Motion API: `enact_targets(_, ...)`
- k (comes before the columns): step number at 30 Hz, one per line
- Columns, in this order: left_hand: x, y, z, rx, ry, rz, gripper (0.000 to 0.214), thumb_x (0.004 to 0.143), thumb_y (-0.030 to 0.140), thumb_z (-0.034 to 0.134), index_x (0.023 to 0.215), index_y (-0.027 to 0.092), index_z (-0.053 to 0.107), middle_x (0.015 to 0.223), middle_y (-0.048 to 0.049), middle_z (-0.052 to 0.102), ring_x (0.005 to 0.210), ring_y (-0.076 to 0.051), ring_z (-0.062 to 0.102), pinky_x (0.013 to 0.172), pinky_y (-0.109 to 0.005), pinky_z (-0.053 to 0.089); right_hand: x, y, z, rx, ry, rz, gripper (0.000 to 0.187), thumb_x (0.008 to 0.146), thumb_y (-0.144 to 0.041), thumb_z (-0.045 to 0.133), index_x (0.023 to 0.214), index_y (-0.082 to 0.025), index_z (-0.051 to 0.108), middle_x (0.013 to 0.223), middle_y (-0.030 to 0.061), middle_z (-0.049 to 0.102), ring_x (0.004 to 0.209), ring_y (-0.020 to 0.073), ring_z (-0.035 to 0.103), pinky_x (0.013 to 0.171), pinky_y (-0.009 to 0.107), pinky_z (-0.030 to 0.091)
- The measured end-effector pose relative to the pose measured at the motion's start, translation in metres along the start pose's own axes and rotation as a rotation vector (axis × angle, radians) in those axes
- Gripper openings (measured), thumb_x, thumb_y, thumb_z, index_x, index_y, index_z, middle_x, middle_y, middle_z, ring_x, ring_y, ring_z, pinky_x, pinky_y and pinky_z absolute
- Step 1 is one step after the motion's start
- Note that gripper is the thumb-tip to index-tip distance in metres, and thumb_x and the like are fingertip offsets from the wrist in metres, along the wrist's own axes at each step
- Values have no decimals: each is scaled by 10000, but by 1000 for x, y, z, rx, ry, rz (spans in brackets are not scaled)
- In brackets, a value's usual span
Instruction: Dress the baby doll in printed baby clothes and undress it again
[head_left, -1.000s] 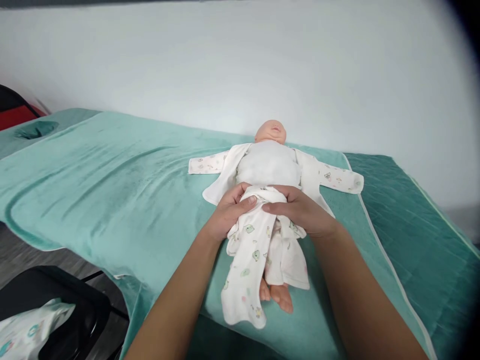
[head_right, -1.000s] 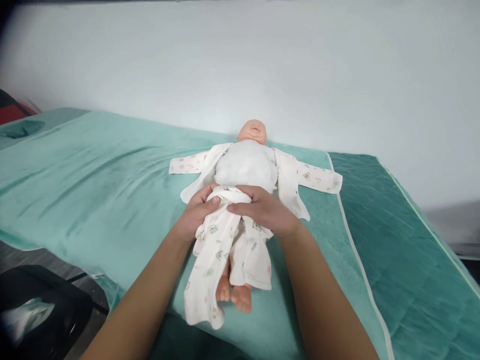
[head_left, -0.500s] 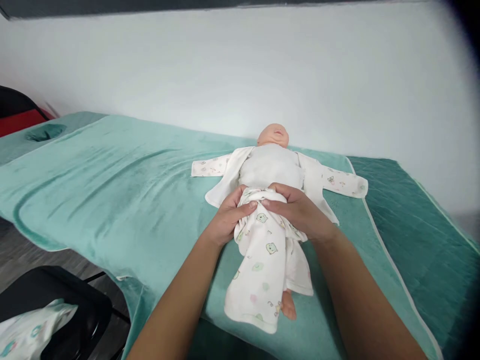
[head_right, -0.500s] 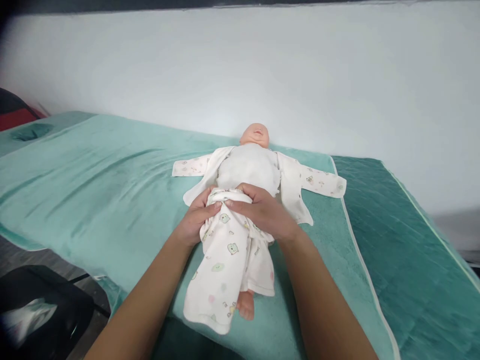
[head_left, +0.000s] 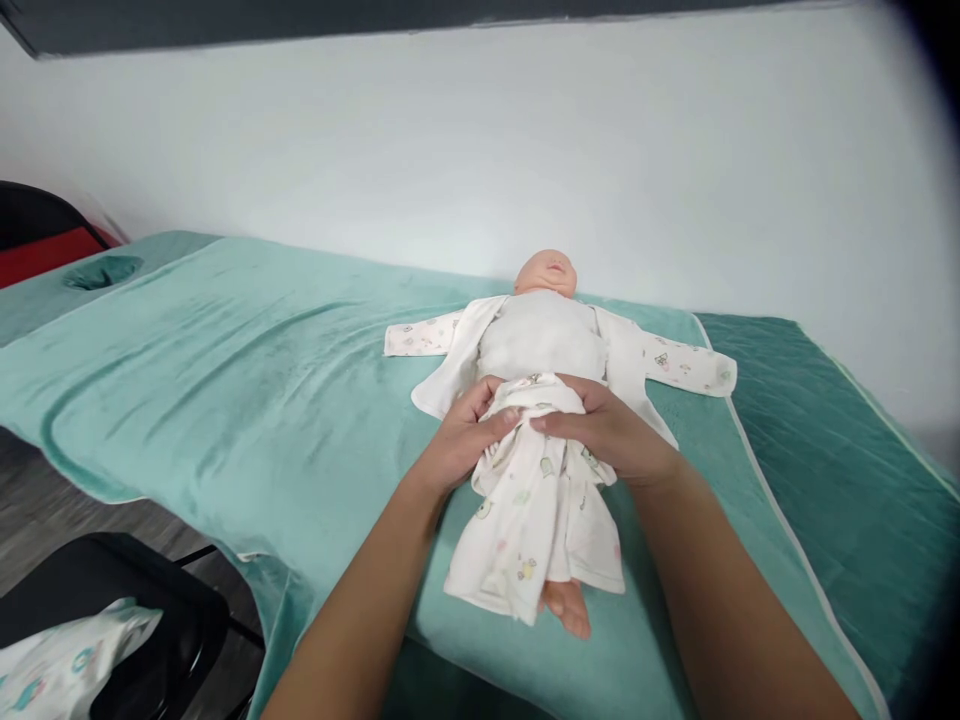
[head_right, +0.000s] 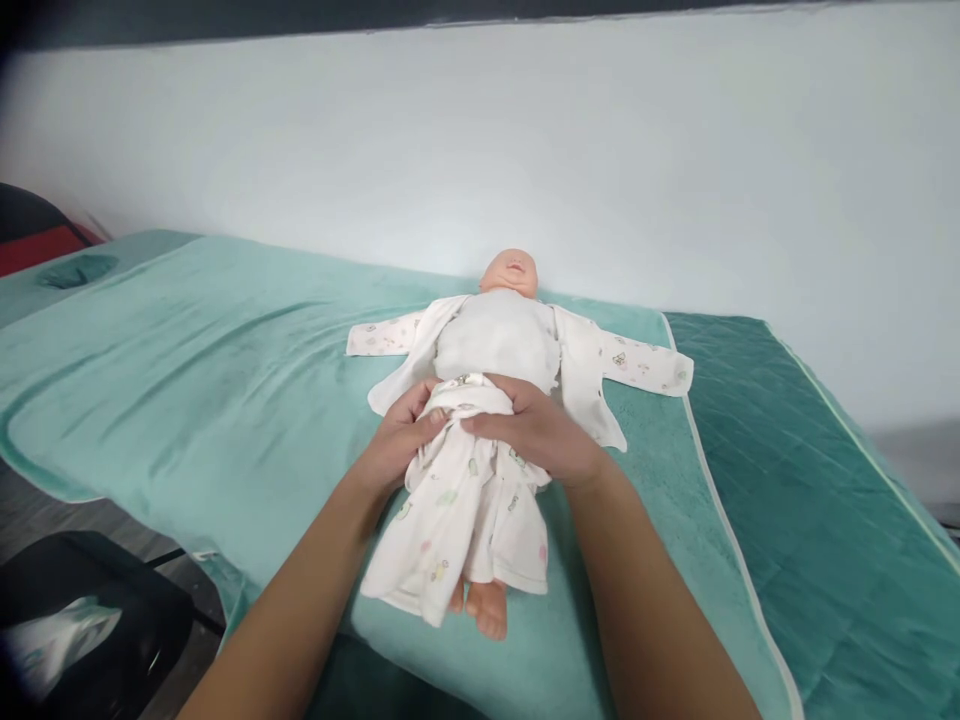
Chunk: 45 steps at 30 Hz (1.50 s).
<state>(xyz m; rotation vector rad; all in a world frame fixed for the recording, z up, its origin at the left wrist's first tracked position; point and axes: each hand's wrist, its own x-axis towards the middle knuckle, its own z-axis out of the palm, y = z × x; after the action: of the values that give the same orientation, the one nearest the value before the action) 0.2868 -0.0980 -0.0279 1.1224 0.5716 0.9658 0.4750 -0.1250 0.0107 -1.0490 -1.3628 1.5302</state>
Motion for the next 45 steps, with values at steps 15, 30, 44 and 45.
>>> enact_targets(15,-3,8,2,176,-109,-72,481,678,351,848,1082,192,640,1021,-35,650,928,-198,601,805,-294,460,5,0,6,-195,208,-112,129,816,-313,667,828,-224,574,769,-42,546,714,137,488,663,252,380)
enact_targets(30,-7,2,-2,-93,34,-147,424,635,287,870,1012,157,728,918,-62,751,791,-201,684,743,-303,523,4,-2,13,-273,145,-61,161,787,-310,680,907,-202,686,832,-2,666,774,180,572,661,278,432)
enact_targets(44,-4,3,-3,-135,110,-93,494,590,249,865,1053,155,722,941,-65,759,851,-219,692,766,-293,518,-2,-6,5,-174,-97,-35,433,826,-354,737,1238,-231,685,1156,31,724,1082,251,647,914,358,495)
enact_targets(45,-4,3,-2,-123,101,-90,506,601,264,867,1073,154,721,958,-71,759,872,-227,693,772,-296,516,-2,-5,4,-145,-90,-41,433,828,-342,739,1243,-230,684,1142,30,729,1077,245,650,914,353,495)
